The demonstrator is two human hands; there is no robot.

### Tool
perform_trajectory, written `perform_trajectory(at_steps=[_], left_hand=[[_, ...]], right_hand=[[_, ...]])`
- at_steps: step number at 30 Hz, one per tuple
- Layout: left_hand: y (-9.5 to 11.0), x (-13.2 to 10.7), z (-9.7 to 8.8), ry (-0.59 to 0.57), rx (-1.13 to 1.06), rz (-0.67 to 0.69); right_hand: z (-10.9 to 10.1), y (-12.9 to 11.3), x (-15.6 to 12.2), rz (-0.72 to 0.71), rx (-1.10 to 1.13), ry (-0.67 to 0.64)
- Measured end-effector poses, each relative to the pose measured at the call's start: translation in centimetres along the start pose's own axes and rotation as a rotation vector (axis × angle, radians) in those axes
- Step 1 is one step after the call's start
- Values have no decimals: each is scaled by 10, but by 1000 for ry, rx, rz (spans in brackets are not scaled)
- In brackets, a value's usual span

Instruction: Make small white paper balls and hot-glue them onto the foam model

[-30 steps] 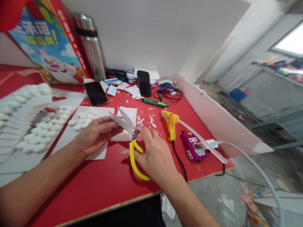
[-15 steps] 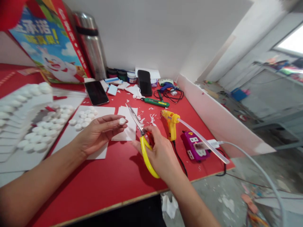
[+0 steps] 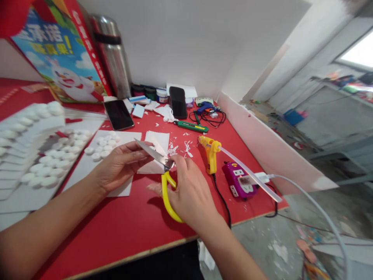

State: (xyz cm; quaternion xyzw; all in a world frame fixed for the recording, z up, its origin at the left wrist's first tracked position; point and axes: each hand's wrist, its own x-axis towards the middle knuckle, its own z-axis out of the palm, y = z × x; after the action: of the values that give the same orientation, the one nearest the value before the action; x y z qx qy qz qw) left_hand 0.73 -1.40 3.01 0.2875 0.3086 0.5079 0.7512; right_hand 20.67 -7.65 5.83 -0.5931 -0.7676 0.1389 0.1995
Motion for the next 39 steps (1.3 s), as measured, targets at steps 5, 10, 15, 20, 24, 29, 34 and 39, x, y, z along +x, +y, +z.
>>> perform_trajectory(at_steps=[5, 10, 15, 20, 24, 29, 34, 39], left_hand=[[1, -1, -1, -2, 25, 7], [1, 0, 0, -2, 35, 3], [0, 1, -3, -6, 18, -1], [0, 1, -5, -20, 4, -4], [1, 1, -2, 9, -17, -31], [2, 0, -1, 46, -29, -65], [4, 1, -3, 63, -16, -78], [4, 1, -2, 38, -18, -36]], right_hand=[[-4, -1, 0, -3, -43, 9], [-5, 0, -1, -8, -70, 7], [-3, 1, -1, -35, -72, 26], [-3, 3, -1, -50, -48, 37], [-2, 4, -4, -55, -55, 44], [-5, 5, -4, 10, 33, 49], [-14, 11, 10, 224, -206, 63], [-12, 7, 25, 317, -491, -82]])
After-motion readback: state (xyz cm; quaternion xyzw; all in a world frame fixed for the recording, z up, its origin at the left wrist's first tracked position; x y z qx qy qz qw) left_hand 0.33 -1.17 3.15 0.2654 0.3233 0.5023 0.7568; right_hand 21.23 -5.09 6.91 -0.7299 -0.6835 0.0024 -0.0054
